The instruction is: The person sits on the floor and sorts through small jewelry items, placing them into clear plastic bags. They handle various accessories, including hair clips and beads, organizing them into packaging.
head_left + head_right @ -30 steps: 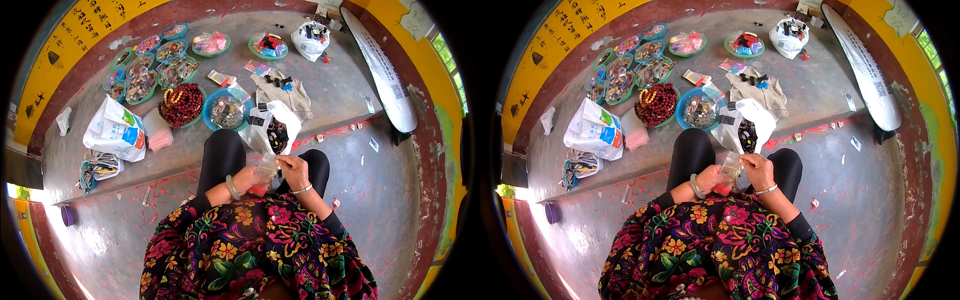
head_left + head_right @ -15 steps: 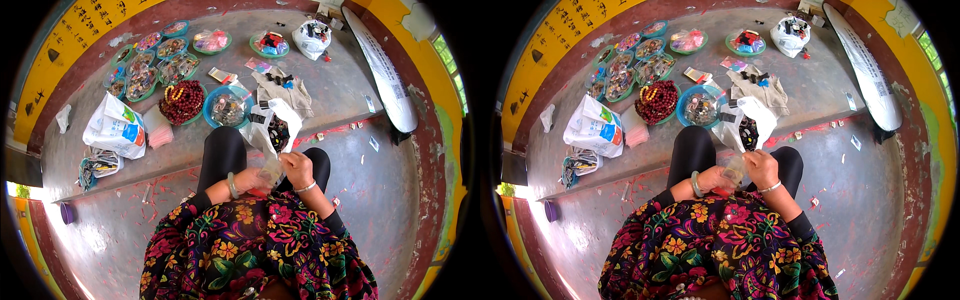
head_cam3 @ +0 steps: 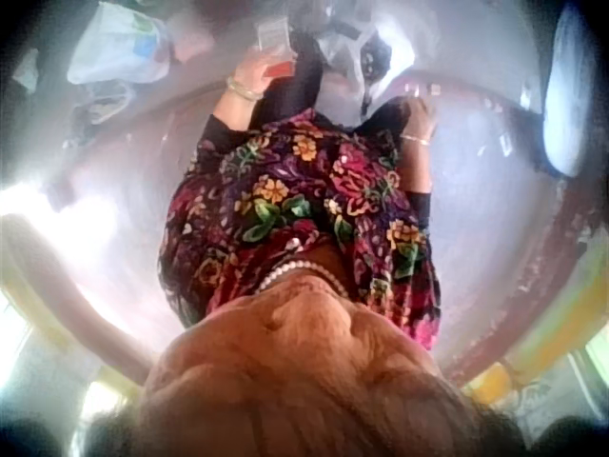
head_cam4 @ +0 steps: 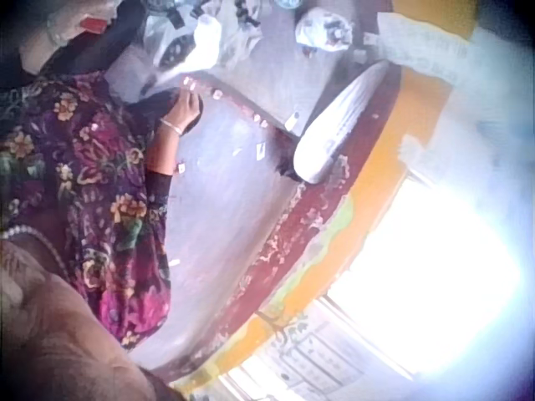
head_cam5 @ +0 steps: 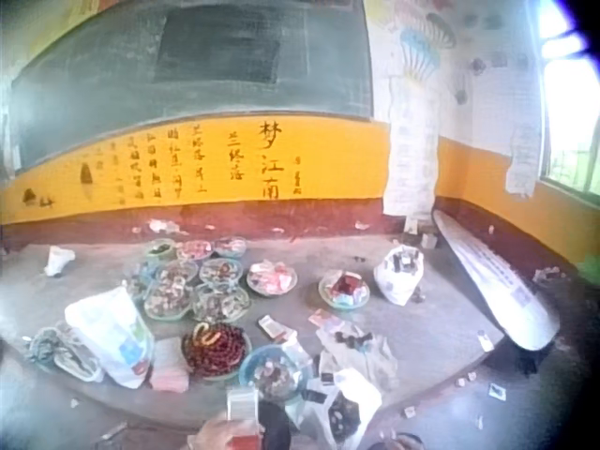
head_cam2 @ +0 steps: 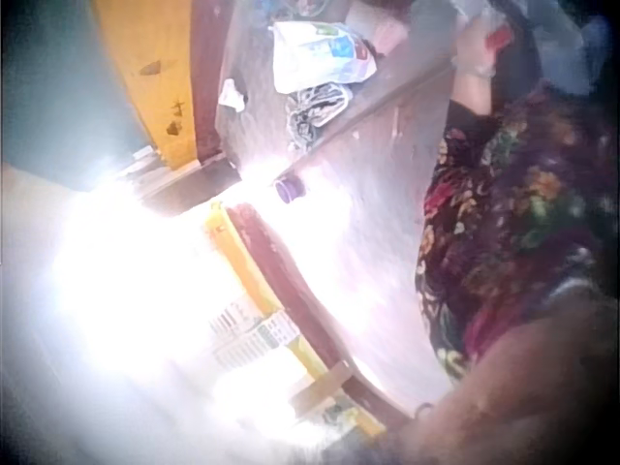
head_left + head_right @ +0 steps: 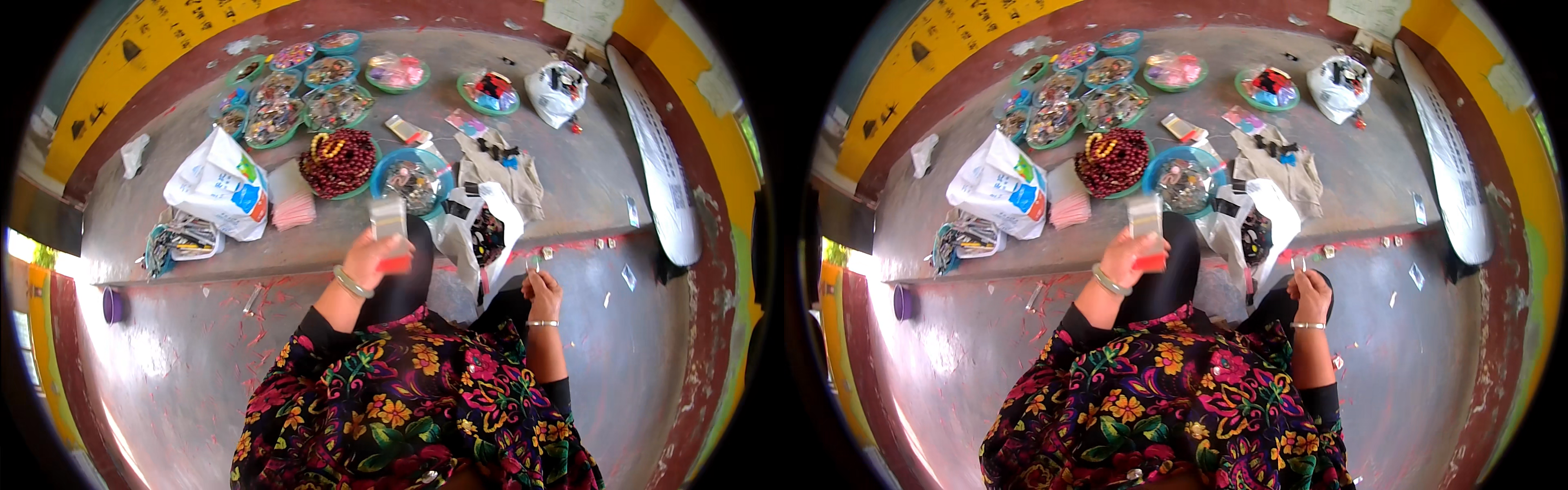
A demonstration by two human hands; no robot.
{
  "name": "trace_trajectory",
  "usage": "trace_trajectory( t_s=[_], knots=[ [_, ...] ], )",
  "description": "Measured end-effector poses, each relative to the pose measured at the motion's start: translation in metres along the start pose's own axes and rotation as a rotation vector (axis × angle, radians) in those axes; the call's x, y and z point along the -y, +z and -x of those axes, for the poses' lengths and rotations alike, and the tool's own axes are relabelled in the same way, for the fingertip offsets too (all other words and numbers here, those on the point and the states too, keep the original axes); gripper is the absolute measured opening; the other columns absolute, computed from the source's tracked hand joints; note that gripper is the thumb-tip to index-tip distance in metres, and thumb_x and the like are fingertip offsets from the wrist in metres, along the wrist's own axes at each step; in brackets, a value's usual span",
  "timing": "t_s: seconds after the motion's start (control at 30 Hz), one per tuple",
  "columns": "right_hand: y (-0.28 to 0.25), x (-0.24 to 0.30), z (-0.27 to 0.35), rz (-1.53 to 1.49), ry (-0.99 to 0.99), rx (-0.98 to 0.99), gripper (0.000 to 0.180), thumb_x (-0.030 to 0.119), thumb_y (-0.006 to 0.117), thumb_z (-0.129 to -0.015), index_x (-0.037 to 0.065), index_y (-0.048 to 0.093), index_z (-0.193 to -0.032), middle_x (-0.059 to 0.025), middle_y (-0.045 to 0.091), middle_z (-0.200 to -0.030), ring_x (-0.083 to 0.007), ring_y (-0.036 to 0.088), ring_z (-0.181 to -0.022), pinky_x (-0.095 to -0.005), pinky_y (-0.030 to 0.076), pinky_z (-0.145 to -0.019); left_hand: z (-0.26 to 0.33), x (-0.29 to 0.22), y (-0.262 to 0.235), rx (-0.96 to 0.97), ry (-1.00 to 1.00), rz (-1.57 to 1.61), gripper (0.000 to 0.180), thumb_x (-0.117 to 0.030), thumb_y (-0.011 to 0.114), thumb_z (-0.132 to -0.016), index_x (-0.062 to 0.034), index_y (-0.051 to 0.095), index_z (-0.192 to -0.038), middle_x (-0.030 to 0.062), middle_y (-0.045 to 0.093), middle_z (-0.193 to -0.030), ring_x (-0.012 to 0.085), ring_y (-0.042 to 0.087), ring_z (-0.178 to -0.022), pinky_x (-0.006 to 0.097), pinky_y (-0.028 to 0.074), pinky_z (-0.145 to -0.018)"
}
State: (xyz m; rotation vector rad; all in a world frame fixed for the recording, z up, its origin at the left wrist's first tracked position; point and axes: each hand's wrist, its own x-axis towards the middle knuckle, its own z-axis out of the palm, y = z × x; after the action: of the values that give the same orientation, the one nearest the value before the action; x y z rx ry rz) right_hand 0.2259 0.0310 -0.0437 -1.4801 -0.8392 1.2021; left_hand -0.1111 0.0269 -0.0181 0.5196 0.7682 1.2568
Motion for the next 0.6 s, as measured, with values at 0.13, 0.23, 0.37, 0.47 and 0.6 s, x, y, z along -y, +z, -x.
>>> trace_trajectory(
  t_s=[0.13,0.23,0.37,0.47,0.6],
  knots=[
    [0.003,-0.022,0.007,0.023,0.06,0.09,0.01,0.009,0.057,-0.08,0.0,0.061,-0.079,-0.0028,0.057,-0.061,-0.008,0.05,-0.049,-0.0196,0.037,-0.045,-0.01,-0.01,-0.077,-0.37,0.229,0.107,0.023,-0.001,0.052,-0.077,0.0015,0.049,-0.1,0.0144,0.059,-0.085,0.0245,0.06,-0.072,0.037,0.052,-0.065],
    [0.007,-0.023,0.011,0.047,0.012,0.152,0.012,0.009,0.056,-0.081,-0.001,0.062,-0.085,-0.0034,0.058,-0.063,-0.0091,0.051,-0.05,-0.0192,0.039,-0.046,-0.018,0.021,-0.19,-0.668,0.006,-0.35,0.026,0.001,0.054,-0.075,0.002,0.049,-0.101,0.0127,0.058,-0.087,0.023,0.059,-0.077,0.038,0.051,-0.066],
    [0.007,-0.019,0.01,0.033,0.024,0.136,0.012,0.009,0.056,-0.08,-0.001,0.062,-0.085,-0.0039,0.058,-0.063,-0.0094,0.052,-0.05,-0.0195,0.039,-0.046,-0.028,0.038,-0.23,-0.674,0.001,-0.368,0.028,-0.003,0.058,-0.074,0.0025,0.05,-0.101,0.0118,0.057,-0.086,0.0225,0.058,-0.075,0.038,0.048,-0.062],
    [0.007,-0.022,0.01,0.031,0.033,0.133,0.012,0.009,0.056,-0.08,-0.001,0.062,-0.085,-0.0043,0.059,-0.063,-0.0096,0.052,-0.05,-0.0199,0.039,-0.046,-0.04,0.042,-0.227,-0.696,0.132,-0.194,0.027,-0.006,0.059,-0.074,0.0019,0.053,-0.099,0.0106,0.058,-0.084,0.0234,0.058,-0.073,0.038,0.047,-0.063],
    [0.008,-0.02,0.012,-0.047,0.118,0.121,0.013,0.011,0.057,-0.08,0.0,0.062,-0.085,-0.0048,0.058,-0.063,-0.011,0.052,-0.05,-0.0211,0.04,-0.046,-0.052,0.031,-0.21,-0.968,-0.096,-0.675,0.033,-0.011,0.061,-0.075,-0.0001,0.053,-0.104,0.0093,0.059,-0.086,0.0218,0.058,-0.075,0.033,0.046,-0.068]
  ],
)
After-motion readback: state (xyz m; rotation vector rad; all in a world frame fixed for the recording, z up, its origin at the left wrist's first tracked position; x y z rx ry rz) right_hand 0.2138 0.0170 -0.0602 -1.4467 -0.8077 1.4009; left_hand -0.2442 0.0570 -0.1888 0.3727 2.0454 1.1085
